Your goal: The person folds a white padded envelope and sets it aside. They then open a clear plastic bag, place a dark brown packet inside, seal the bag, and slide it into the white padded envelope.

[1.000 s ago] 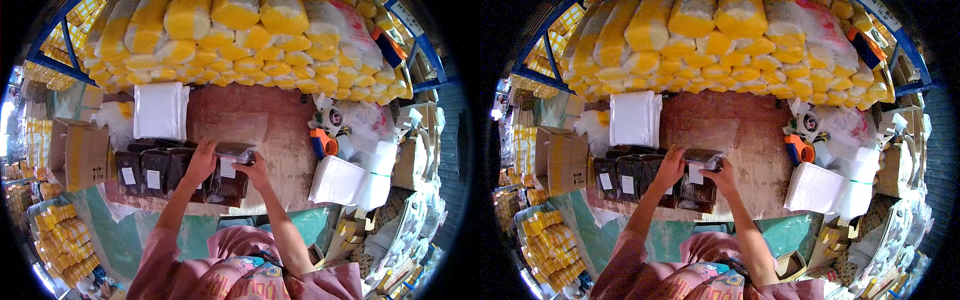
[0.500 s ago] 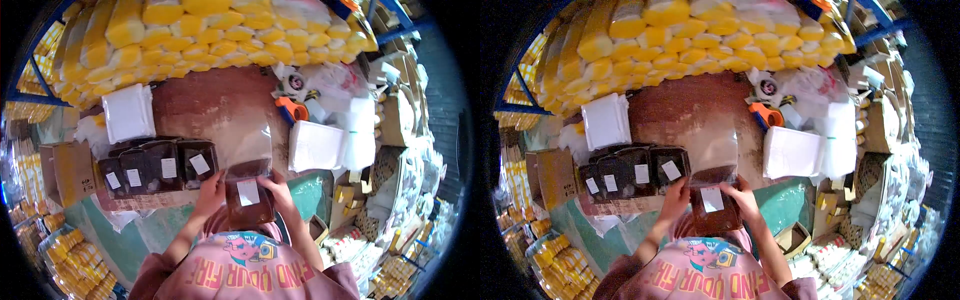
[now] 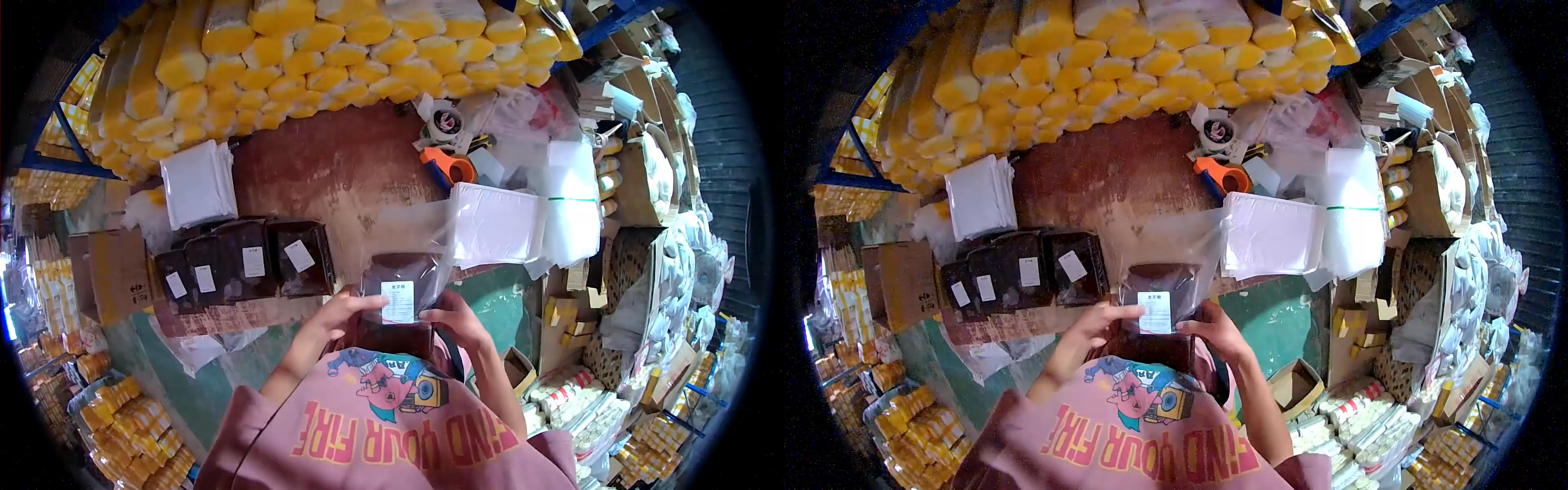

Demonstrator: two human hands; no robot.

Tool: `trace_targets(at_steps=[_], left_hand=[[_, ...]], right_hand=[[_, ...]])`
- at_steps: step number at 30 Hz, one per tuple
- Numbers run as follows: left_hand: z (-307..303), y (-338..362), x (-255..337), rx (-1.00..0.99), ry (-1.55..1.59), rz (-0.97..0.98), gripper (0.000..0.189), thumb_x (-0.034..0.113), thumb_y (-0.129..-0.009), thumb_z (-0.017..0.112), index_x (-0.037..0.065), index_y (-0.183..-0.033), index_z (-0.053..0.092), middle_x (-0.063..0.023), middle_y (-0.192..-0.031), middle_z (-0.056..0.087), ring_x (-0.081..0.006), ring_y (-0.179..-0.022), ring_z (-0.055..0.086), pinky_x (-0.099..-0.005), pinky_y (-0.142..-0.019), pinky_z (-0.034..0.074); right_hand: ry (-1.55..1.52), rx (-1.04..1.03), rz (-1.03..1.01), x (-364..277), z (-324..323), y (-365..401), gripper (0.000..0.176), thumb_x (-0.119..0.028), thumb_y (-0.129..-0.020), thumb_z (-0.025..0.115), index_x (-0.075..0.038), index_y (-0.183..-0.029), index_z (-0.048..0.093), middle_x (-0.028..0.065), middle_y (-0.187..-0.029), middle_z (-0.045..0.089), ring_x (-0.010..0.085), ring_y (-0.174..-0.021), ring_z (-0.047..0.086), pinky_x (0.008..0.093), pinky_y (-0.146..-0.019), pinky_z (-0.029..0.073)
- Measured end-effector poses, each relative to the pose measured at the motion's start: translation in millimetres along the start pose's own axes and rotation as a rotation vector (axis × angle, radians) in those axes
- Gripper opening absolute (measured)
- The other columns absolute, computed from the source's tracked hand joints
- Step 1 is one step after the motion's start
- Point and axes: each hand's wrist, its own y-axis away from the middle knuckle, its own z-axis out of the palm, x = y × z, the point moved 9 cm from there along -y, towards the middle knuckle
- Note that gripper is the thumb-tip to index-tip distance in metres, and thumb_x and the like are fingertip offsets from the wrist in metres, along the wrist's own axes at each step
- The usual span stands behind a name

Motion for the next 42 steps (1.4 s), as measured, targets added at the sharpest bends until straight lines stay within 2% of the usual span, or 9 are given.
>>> trace_targets(at_steps=[3, 9, 13, 15, 18, 32, 35, 39, 42], left_hand=[[18.0, 11.6, 2.8, -0.034, -0.034, 0.02, 0.051, 0.008, -0.08, 0.074, 0.0, -0.127, 0.057, -0.0104, -0.121, 0.064, -0.0209, -0.111, 0.06, -0.0339, -0.097, 0.046], [28.5, 17.6, 0.2, -0.131, -0.656, 0.222, 0.06, 0.006, -0.078, 0.078, 0.0, -0.132, 0.052, -0.0093, -0.126, 0.061, -0.0176, -0.116, 0.055, -0.0328, -0.101, 0.042], [7.7, 15.5, 39.5, 0.09, -0.146, 0.434, 0.049, 0.004, -0.078, 0.078, -0.001, -0.121, 0.056, -0.0081, -0.113, 0.064, -0.0163, -0.101, 0.062, -0.0308, -0.09, 0.049], [4.3, 12.6, 70.7, 0.288, -0.364, 0.716, 0.053, 0.011, -0.078, 0.08, -0.006, -0.122, 0.057, -0.0087, -0.111, 0.066, -0.0145, -0.096, 0.062, -0.028, -0.088, 0.048], [-10.5, -1.8, 69.3, 0.412, -0.153, 0.767, 0.045, 0.017, -0.081, 0.079, -0.005, -0.117, 0.062, -0.0073, -0.107, 0.067, -0.0126, -0.092, 0.062, -0.0262, -0.085, 0.048], [9.2, 76.2, 98.0, 0.896, -0.715, 0.993, 0.027, 0.025, -0.092, 0.066, -0.002, -0.085, 0.066, -0.0077, -0.064, 0.061, -0.0076, -0.058, 0.052, -0.0264, -0.054, 0.042], [0.2, 79.8, 99.1, 0.829, -0.784, 0.904, 0.029, 0.025, -0.091, 0.066, -0.003, -0.087, 0.065, -0.0053, -0.064, 0.062, -0.0069, -0.057, 0.052, -0.027, -0.052, 0.042], [2.3, 68.9, 91.9, 0.431, -0.22, 0.947, 0.018, 0.01, -0.09, 0.06, -0.003, -0.1, 0.067, 0.0034, -0.08, 0.064, -0.0032, -0.07, 0.053, -0.0207, -0.06, 0.041], [-10.3, 59.9, 88.2, 0.425, -0.276, 0.91, 0.025, 0.002, -0.087, 0.054, -0.002, -0.109, 0.067, 0.0037, -0.084, 0.063, -0.0025, -0.072, 0.051, -0.0185, -0.063, 0.039]], right_hand=[[0.177, -0.018, 0.077, -10.5, -0.1, -2.6, 0.053, -0.009, -0.078, 0.078, 0.006, -0.123, 0.054, 0.0127, -0.114, 0.064, 0.0183, -0.101, 0.06, 0.033, -0.091, 0.048], [0.15, -0.063, -0.234, -56.4, 15.2, -3.4, 0.068, -0.001, -0.069, 0.084, 0.002, -0.128, 0.051, 0.0109, -0.12, 0.061, 0.0206, -0.111, 0.058, 0.0342, -0.098, 0.046], [0.18, -0.166, -0.228, -60.6, 17.6, -6.6, 0.073, 0.007, -0.067, 0.081, 0.003, -0.131, 0.047, 0.0108, -0.121, 0.06, 0.022, -0.109, 0.059, 0.0358, -0.097, 0.048], [0.219, -0.159, -0.204, -58.2, 15.4, -9.6, 0.071, 0.006, -0.068, 0.08, 0.003, -0.131, 0.048, 0.0113, -0.12, 0.061, 0.0213, -0.109, 0.059, 0.0353, -0.098, 0.047], [0.259, -0.134, -0.217, -64.4, 21.7, -7.9, 0.069, 0.005, -0.069, 0.08, 0.003, -0.13, 0.048, 0.0118, -0.12, 0.062, 0.021, -0.109, 0.06, 0.0351, -0.097, 0.048], [0.038, -0.194, -0.158, -59.6, 48.6, -22.8, 0.049, -0.011, -0.081, 0.076, 0.0, -0.122, 0.053, 0.0097, -0.11, 0.064, 0.0184, -0.098, 0.063, 0.0318, -0.087, 0.052], [-0.055, -0.243, -0.12, -59.2, 55.6, -20.1, 0.048, -0.011, -0.081, 0.076, 0.001, -0.122, 0.053, 0.0101, -0.109, 0.065, 0.0183, -0.096, 0.064, 0.0325, -0.088, 0.052], [-0.024, -0.314, -0.154, -63.3, 59.8, -19.5, 0.052, -0.009, -0.08, 0.076, 0.001, -0.124, 0.051, 0.0103, -0.111, 0.065, 0.0178, -0.098, 0.063, 0.0333, -0.091, 0.051], [0.026, -0.332, -0.168, -74.0, 67.9, -13.6, 0.055, -0.007, -0.079, 0.076, 0.001, -0.127, 0.05, 0.0102, -0.115, 0.064, 0.0179, -0.104, 0.061, 0.033, -0.095, 0.048]])
